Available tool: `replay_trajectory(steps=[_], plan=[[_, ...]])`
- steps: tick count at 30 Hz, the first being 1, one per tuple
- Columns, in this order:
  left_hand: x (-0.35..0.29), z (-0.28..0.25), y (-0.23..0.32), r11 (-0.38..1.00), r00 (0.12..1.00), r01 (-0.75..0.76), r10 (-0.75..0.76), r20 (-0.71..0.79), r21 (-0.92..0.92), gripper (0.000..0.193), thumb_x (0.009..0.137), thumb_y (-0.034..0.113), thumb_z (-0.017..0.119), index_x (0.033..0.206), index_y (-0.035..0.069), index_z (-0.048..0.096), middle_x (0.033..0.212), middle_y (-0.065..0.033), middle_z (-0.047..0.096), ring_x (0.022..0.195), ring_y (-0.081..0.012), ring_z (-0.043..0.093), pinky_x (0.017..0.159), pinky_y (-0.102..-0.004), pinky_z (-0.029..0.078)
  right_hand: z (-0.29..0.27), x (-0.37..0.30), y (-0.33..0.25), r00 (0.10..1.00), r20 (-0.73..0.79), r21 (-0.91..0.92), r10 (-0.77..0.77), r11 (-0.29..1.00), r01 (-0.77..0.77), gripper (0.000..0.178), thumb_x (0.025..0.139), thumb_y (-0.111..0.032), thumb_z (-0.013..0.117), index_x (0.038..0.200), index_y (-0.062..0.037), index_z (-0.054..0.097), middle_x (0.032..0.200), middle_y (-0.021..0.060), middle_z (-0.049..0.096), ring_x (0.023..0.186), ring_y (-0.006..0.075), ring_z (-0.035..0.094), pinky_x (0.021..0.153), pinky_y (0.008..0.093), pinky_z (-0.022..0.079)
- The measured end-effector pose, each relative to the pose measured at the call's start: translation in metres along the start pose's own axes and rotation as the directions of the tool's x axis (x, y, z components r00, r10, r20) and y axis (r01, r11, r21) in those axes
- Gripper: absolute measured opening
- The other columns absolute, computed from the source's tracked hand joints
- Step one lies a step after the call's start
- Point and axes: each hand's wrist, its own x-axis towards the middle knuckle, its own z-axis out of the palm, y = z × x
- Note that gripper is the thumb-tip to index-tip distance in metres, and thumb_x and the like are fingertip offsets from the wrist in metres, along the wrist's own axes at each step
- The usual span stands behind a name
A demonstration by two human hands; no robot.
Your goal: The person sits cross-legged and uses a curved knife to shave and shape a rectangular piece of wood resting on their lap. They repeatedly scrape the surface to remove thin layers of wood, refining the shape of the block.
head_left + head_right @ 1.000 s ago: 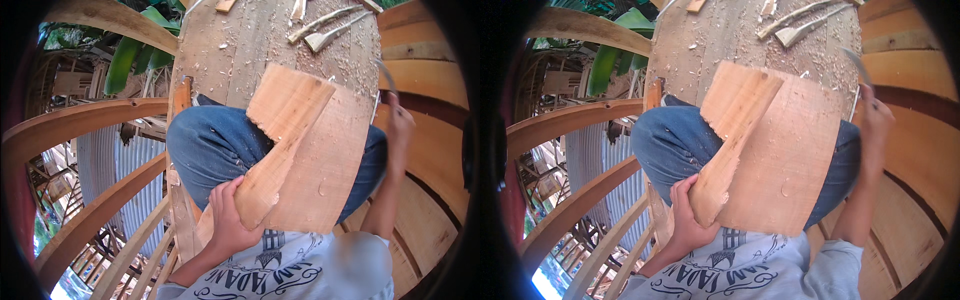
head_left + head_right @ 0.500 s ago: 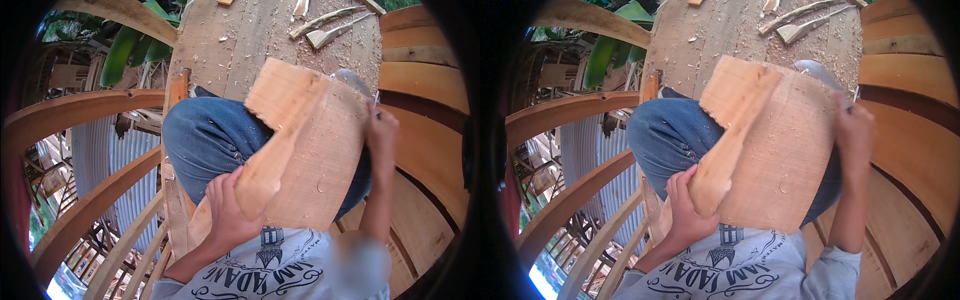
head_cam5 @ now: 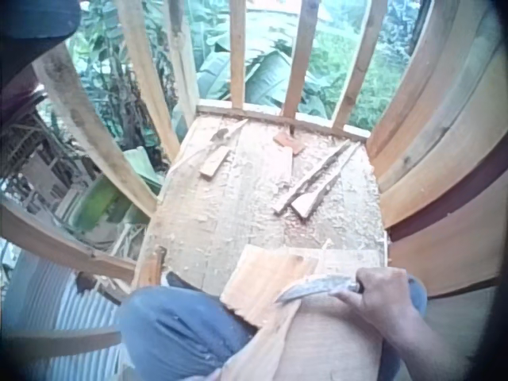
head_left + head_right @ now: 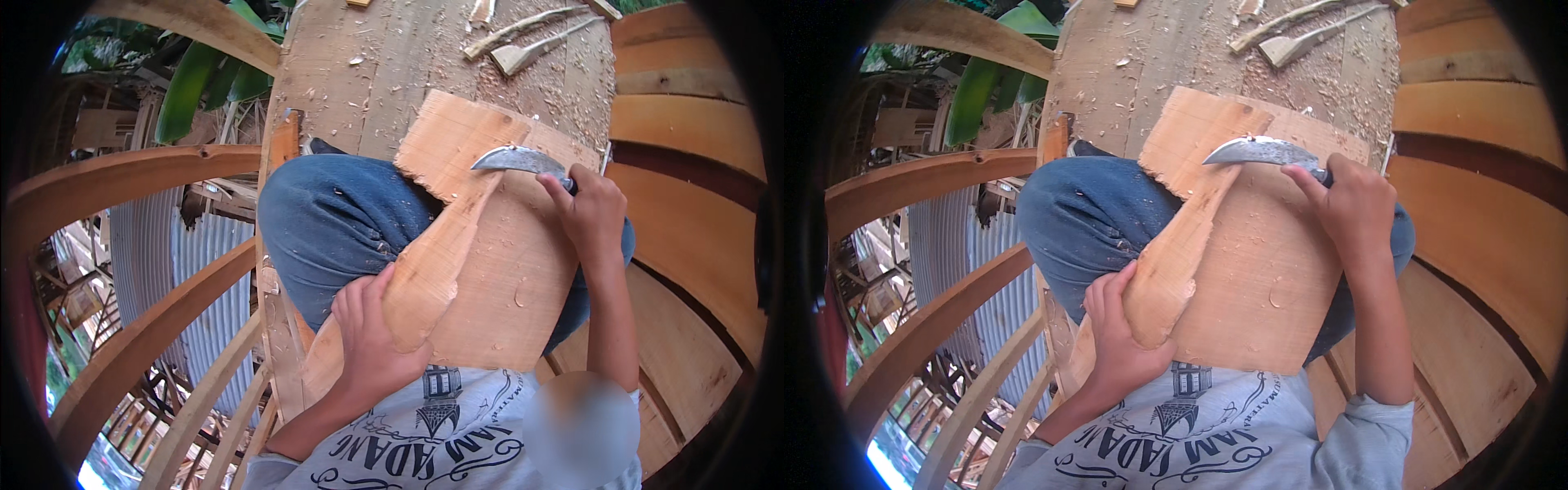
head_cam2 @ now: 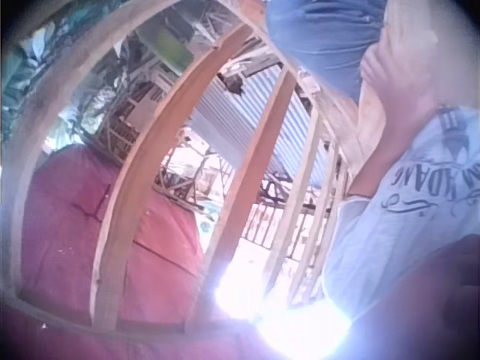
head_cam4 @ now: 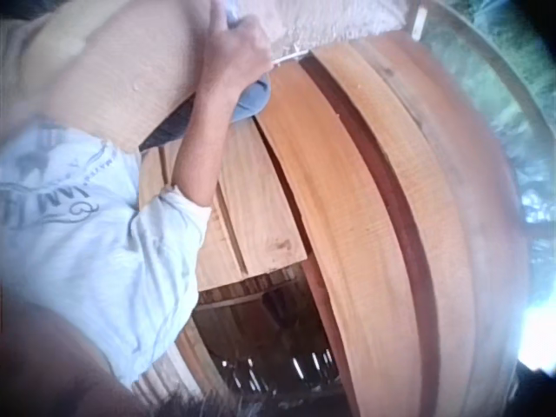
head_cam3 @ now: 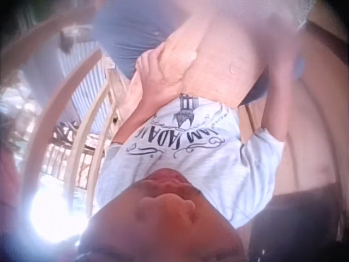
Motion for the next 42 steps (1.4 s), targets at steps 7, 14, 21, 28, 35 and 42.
replay_trajectory(steps=[7, 14, 21, 28, 35, 42], plan=[[-0.010, -0.006, -0.007, 0.993, 0.999, -0.041, 0.039, -0.018, -0.109, 0.083, 0.054, 0.011, 0.070, 0.130, 0.000, 0.040, 0.113, -0.0170, 0.044, 0.107, -0.0340, 0.041, 0.097, -0.0447, 0.029, -0.023, 0.016, 0.054, 0.836, 0.084, 0.237, 0.543, 0.804, -0.546, 0.062, 0.088, -0.055, 0.057, 0.073, 0.0038, 0.065, 0.064, 0.0270, 0.058, 0.065, 0.0405, 0.061, 0.058, 0.0440, 0.044], [-0.007, -0.012, 0.006, 0.994, 0.998, -0.061, 0.061, -0.005, -0.093, 0.081, 0.054, 0.008, 0.067, 0.130, -0.001, 0.040, 0.113, -0.0159, 0.045, 0.107, -0.0325, 0.042, 0.097, -0.0431, 0.028, -0.040, -0.025, -0.037, 0.981, 0.194, 0.174, 0.008, 0.984, -0.042, 0.062, 0.080, -0.061, 0.063, 0.062, -0.0019, 0.058, 0.055, 0.0180, 0.056, 0.057, 0.0361, 0.060, 0.053, 0.0453, 0.046], [-0.011, -0.016, -0.008, 0.958, 0.998, -0.052, 0.061, 0.025, -0.283, 0.084, 0.053, 0.000, 0.062, 0.133, 0.001, 0.034, 0.118, -0.0130, 0.041, 0.116, -0.0261, 0.041, 0.104, -0.0369, 0.029, 0.003, 0.032, 0.080, 0.824, -0.041, 0.091, 0.564, 0.824, -0.559, 0.065, 0.088, -0.060, 0.054, 0.069, 0.0008, 0.065, 0.061, 0.0232, 0.058, 0.057, 0.0352, 0.060, 0.055, 0.0449, 0.045], [-0.011, -0.014, -0.013, 0.917, 0.992, 0.096, -0.056, 0.114, -0.386, 0.086, 0.052, -0.002, 0.055, 0.134, 0.001, 0.031, 0.125, -0.0112, 0.040, 0.124, -0.0218, 0.040, 0.106, -0.0313, 0.030, -0.036, -0.028, 0.010, 0.904, 0.067, 0.402, 0.422, 0.818, -0.411, 0.061, 0.086, -0.056, 0.061, 0.061, -0.0001, 0.057, 0.052, 0.0191, 0.051, 0.047, 0.0290, 0.048, 0.048, 0.0409, 0.038], [-0.018, -0.021, -0.008, 0.879, 0.989, 0.093, -0.026, 0.148, -0.468, 0.086, 0.052, -0.003, 0.051, 0.136, 0.001, 0.030, 0.131, -0.0129, 0.038, 0.128, -0.0219, 0.039, 0.108, -0.0316, 0.028, -0.024, -0.029, -0.051, 0.999, -0.030, 0.432, 0.034, 0.902, -0.017, 0.063, 0.080, -0.062, 0.061, 0.060, -0.0030, 0.055, 0.052, 0.0151, 0.052, 0.055, 0.0339, 0.061, 0.052, 0.0431, 0.046], [-0.021, -0.014, -0.018, 0.901, 0.997, -0.001, 0.036, 0.071, -0.435, 0.086, 0.050, 0.002, 0.055, 0.133, -0.004, 0.032, 0.128, -0.0150, 0.040, 0.126, -0.0244, 0.038, 0.109, -0.0325, 0.026, -0.028, 0.010, 0.021, 0.881, -0.057, 0.496, 0.469, 0.780, -0.383, 0.065, 0.089, -0.061, 0.052, 0.071, 0.0007, 0.065, 0.057, 0.0187, 0.057, 0.054, 0.0358, 0.058, 0.052, 0.0419, 0.044]])
